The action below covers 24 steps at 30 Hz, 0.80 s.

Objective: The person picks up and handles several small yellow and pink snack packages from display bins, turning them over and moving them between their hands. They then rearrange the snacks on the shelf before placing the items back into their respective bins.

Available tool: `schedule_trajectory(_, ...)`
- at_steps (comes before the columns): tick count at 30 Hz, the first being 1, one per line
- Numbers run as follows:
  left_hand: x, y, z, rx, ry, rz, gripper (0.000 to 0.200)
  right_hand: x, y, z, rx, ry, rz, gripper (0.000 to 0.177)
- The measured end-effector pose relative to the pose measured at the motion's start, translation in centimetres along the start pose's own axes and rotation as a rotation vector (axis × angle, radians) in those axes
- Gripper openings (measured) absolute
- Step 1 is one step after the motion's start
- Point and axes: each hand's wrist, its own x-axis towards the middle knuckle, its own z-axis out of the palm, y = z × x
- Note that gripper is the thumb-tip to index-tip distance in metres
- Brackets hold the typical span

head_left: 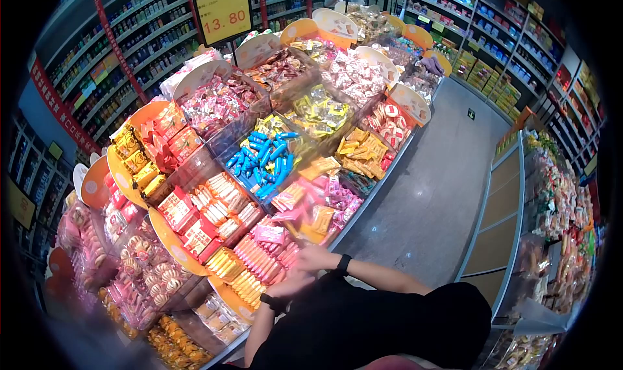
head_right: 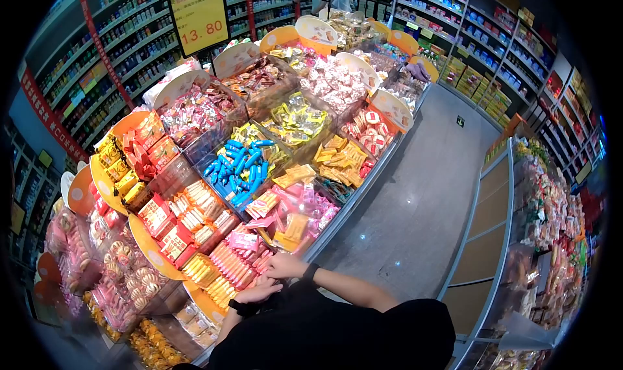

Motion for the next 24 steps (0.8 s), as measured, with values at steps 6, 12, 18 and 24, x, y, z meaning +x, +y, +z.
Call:
schedule_trajectory(6,0.7,-1.9,0.3,0.004,0.073,0.075,0.062,0.2,-1.1,-1.5,-0.056,-0.217,0.122,0.033)
schedule_trajectory(12,-0.1,0.0,0.2,-0.077,0.017,-0.011,0.061,0.2,-0.7,-0.8,-0.044,-0.150,0.126,0.033)
schedule_trajectory(18,0.8,-2.1,0.2,0.056,0.054,0.015,0.063,0.2,-0.7,-1.0,-0.031,-0.177,0.112,0.032)
schedule_trajectory(24,0.6,-1.1,0.0,0.151,0.061,0.046,0.058,0.4,-0.6,-0.5,-0.035,-0.120,0.081,0.031)
